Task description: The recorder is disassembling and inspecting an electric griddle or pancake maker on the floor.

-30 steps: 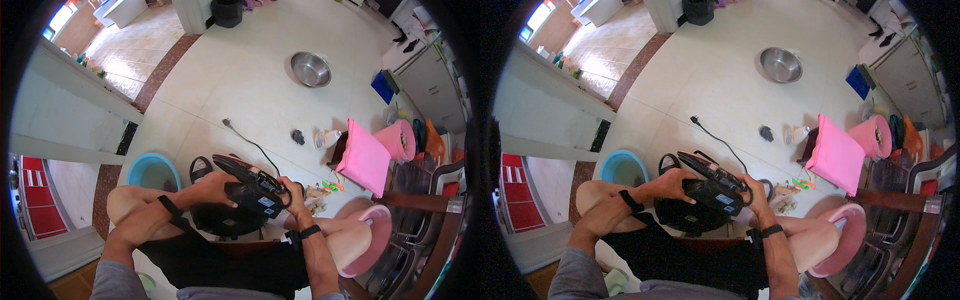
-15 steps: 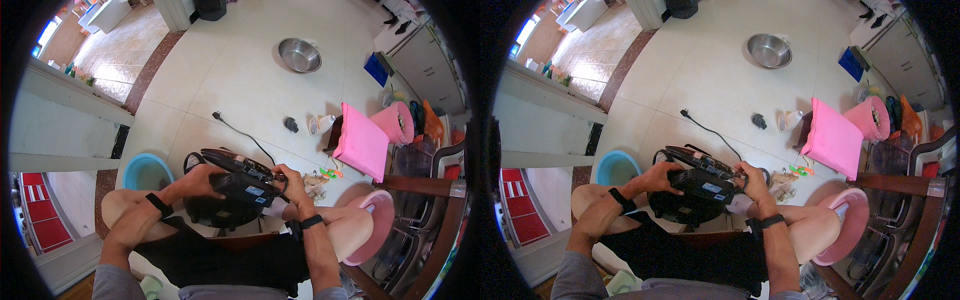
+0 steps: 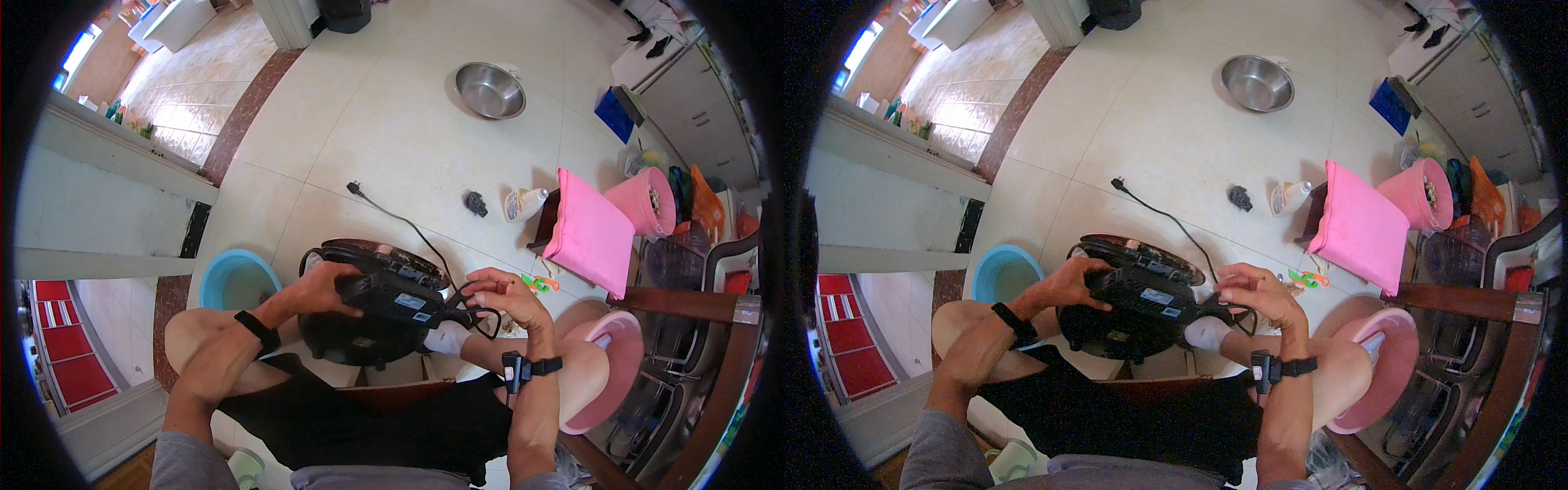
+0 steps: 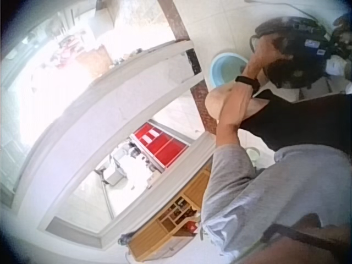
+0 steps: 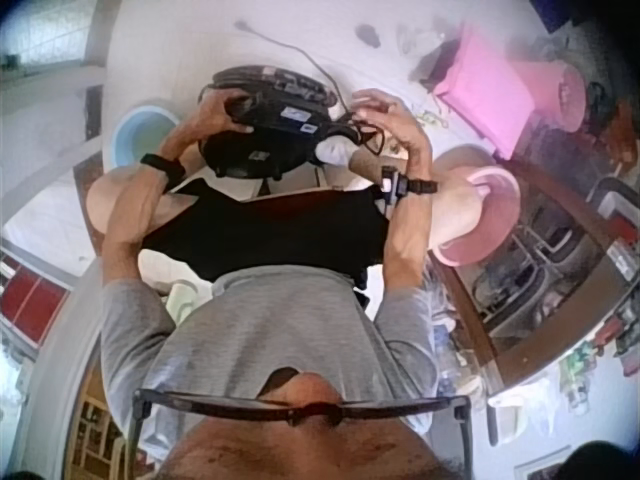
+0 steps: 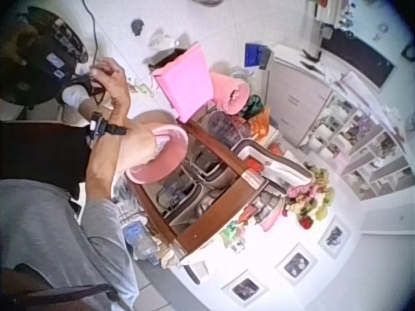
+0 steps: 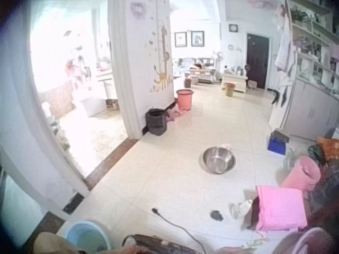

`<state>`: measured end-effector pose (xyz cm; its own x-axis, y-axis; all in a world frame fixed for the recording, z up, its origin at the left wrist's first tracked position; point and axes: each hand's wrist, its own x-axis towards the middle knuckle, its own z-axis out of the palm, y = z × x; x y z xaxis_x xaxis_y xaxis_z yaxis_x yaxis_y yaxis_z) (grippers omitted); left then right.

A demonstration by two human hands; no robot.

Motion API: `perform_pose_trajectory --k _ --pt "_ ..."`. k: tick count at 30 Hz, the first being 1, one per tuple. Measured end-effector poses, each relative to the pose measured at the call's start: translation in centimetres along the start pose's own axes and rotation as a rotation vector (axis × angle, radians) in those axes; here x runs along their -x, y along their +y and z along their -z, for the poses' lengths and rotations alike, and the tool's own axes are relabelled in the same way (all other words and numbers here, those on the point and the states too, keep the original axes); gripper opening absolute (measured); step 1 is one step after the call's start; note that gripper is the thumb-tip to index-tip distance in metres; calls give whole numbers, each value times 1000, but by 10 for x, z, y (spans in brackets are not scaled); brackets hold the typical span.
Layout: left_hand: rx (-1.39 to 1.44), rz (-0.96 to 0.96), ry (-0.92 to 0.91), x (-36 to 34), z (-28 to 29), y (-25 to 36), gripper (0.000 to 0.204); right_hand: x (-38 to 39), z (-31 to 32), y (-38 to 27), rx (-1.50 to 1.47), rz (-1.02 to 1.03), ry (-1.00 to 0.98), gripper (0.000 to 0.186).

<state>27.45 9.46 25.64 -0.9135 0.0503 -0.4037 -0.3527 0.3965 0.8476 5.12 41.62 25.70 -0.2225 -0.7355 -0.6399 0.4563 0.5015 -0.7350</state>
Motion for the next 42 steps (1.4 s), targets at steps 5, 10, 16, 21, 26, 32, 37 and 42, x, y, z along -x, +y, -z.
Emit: perform_pose_trajectory --k 5,10,16,21,26,32,37,42 --pt "-24 -35 24 -3 -3 -11 57 -32 -17 22 36 79 153 53" --pt "-89 -18 39 0 0 -6 55 -51 -29 23 590 228 162 62" --pt "-43 -9 29 1 1 -10 53 -80 -41 17 913 381 170 42" --pt "-26 0 13 1 1 -10 50 -101 -39 31 1004 475 228 29" --pt "49 55 -3 4 4 -11 50 -109 -44 27 1112 381 96 25" --pt "104 59 -26 4 8 -9 52 -112 -41 33 1121 388 86 24" --pt "154 122 -52 7 11 -9 52 -102 -49 19 1068 277 55 25" --pt "193 124 -87 9 12 -16 55 -97 -50 19 1064 363 66 22"
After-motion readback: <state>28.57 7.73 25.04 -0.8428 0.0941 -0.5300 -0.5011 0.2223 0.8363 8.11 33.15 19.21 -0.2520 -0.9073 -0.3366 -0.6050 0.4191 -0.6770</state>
